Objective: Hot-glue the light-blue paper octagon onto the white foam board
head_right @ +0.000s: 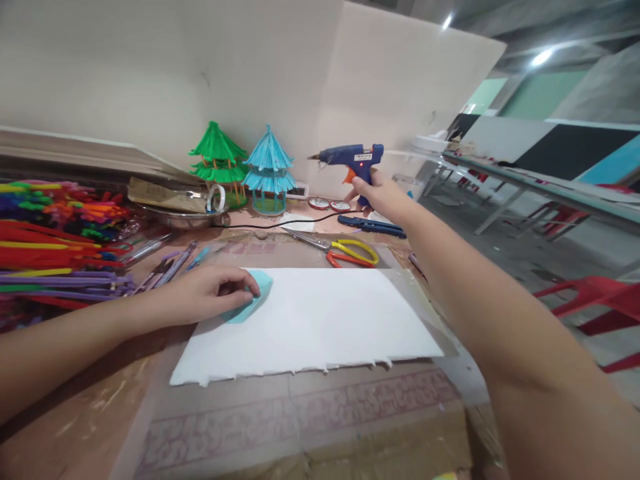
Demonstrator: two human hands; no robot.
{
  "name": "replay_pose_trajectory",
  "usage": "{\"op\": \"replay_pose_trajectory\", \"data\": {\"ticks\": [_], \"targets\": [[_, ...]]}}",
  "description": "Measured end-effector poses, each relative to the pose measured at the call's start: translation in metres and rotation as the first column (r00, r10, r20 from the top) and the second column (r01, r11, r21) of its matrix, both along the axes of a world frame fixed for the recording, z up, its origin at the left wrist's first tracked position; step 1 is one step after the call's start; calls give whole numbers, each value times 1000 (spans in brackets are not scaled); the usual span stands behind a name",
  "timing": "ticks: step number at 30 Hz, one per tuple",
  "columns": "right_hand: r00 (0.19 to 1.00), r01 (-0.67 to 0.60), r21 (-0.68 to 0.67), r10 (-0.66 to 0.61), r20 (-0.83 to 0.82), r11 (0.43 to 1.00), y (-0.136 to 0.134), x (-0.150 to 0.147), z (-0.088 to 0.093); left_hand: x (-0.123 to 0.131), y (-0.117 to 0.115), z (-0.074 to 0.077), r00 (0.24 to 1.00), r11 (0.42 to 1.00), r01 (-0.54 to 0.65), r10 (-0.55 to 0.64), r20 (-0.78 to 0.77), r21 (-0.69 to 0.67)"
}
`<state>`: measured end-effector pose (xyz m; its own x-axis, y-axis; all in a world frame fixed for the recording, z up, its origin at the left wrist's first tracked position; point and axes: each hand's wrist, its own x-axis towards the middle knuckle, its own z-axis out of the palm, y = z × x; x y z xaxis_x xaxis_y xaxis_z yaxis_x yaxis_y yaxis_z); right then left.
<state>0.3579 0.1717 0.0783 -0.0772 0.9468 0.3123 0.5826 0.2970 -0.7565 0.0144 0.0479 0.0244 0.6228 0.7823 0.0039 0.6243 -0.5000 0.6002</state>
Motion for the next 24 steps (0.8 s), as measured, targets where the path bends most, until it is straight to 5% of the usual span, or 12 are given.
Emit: {"op": "replay_pose_trajectory", "data": {"ticks": [5, 13, 24], "targets": [[974, 66, -72, -49, 222, 995, 4, -19, -19, 0, -1, -1, 1000, 1000, -10, 10, 3, 2], [962, 24, -117, 9, 273, 993, 25, -55, -48, 0, -1, -1, 1000, 1000, -7, 7, 0, -2], [928, 121, -74, -87, 362, 990, 37, -41, -53, 0, -1, -1, 1000, 1000, -14, 14, -20, -3]]}}
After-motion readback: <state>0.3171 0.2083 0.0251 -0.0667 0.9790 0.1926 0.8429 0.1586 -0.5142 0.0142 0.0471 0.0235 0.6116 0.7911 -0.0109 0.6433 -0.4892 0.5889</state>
